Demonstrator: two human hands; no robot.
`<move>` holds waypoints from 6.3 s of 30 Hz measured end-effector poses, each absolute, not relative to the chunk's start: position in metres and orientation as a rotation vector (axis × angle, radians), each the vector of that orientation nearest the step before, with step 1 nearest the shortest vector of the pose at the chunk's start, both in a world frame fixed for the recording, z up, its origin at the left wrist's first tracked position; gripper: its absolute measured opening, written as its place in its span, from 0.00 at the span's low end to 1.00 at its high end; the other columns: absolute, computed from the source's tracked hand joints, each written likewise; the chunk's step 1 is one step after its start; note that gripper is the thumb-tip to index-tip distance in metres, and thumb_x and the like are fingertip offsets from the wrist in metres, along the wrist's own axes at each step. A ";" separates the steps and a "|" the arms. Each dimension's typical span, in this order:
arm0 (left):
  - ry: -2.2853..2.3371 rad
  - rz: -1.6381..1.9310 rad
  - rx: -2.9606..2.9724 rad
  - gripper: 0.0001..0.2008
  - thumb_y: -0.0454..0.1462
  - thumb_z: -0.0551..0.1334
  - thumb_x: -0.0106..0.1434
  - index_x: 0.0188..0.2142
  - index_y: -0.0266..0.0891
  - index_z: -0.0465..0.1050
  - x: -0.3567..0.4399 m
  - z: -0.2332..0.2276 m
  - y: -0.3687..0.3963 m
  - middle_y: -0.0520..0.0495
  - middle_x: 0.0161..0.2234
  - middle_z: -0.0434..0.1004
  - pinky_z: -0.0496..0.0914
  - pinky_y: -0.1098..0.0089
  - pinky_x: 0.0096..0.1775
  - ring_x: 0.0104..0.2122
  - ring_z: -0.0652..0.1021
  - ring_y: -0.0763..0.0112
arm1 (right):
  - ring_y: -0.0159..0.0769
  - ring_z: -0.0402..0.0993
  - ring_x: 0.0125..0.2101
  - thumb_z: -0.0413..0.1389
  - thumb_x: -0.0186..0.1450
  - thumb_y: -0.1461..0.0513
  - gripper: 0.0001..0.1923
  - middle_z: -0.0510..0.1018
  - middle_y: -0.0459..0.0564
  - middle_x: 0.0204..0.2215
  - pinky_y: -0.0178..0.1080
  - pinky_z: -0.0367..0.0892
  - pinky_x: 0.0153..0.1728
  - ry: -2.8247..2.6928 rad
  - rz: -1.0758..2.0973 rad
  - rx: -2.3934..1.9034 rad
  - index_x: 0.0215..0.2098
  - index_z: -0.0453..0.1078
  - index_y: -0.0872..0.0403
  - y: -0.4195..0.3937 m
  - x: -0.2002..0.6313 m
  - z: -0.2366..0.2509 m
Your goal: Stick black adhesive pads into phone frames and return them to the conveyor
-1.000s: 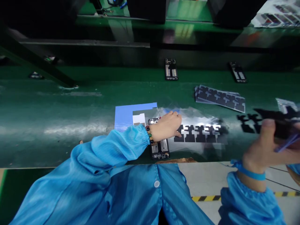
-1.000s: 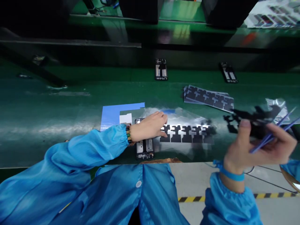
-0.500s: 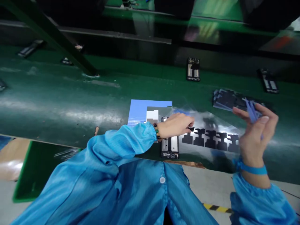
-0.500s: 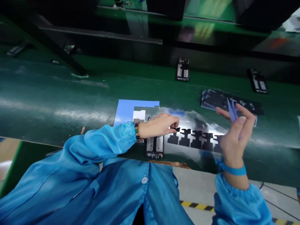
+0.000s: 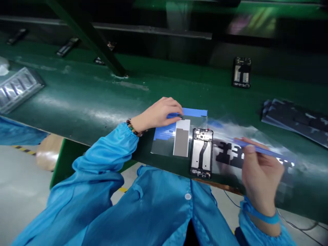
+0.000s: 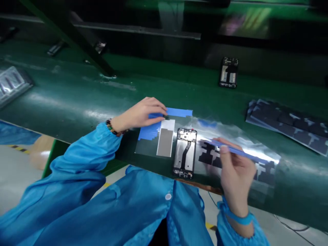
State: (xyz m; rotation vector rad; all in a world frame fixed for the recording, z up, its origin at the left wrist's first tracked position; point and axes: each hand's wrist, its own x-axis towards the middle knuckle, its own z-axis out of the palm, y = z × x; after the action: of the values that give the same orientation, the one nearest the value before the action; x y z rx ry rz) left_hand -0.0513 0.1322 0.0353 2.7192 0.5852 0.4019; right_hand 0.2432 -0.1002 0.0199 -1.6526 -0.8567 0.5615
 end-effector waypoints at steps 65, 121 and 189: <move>0.331 0.483 2.924 0.09 0.33 0.60 0.78 0.46 0.37 0.81 0.007 0.002 0.056 0.42 0.60 0.80 0.77 0.58 0.52 0.55 0.78 0.58 | 0.47 0.88 0.43 0.77 0.61 0.56 0.18 0.87 0.46 0.37 0.62 0.74 0.66 -0.808 0.587 -1.566 0.35 0.72 0.47 -0.078 0.244 0.012; 0.557 0.516 2.503 0.17 0.40 0.67 0.74 0.59 0.39 0.76 0.009 -0.002 0.063 0.45 0.56 0.84 0.66 0.57 0.57 0.55 0.77 0.59 | 0.38 0.87 0.39 0.74 0.62 0.62 0.20 0.83 0.41 0.29 0.61 0.66 0.72 -0.658 0.537 -1.519 0.31 0.65 0.49 -0.093 0.201 -0.003; 0.581 0.495 2.860 0.13 0.37 0.64 0.74 0.55 0.42 0.81 -0.070 0.000 0.043 0.44 0.60 0.83 0.71 0.54 0.57 0.55 0.79 0.57 | 0.39 0.85 0.40 0.74 0.64 0.50 0.18 0.86 0.47 0.37 0.43 0.79 0.43 -0.988 0.833 -1.616 0.34 0.74 0.50 -0.032 0.177 0.000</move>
State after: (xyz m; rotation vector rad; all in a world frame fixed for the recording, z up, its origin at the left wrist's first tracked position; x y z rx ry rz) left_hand -0.0695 0.0435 -0.0004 2.8597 0.5808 0.4955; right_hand 0.1771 -0.0322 0.0002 -1.6160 -0.9876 0.8331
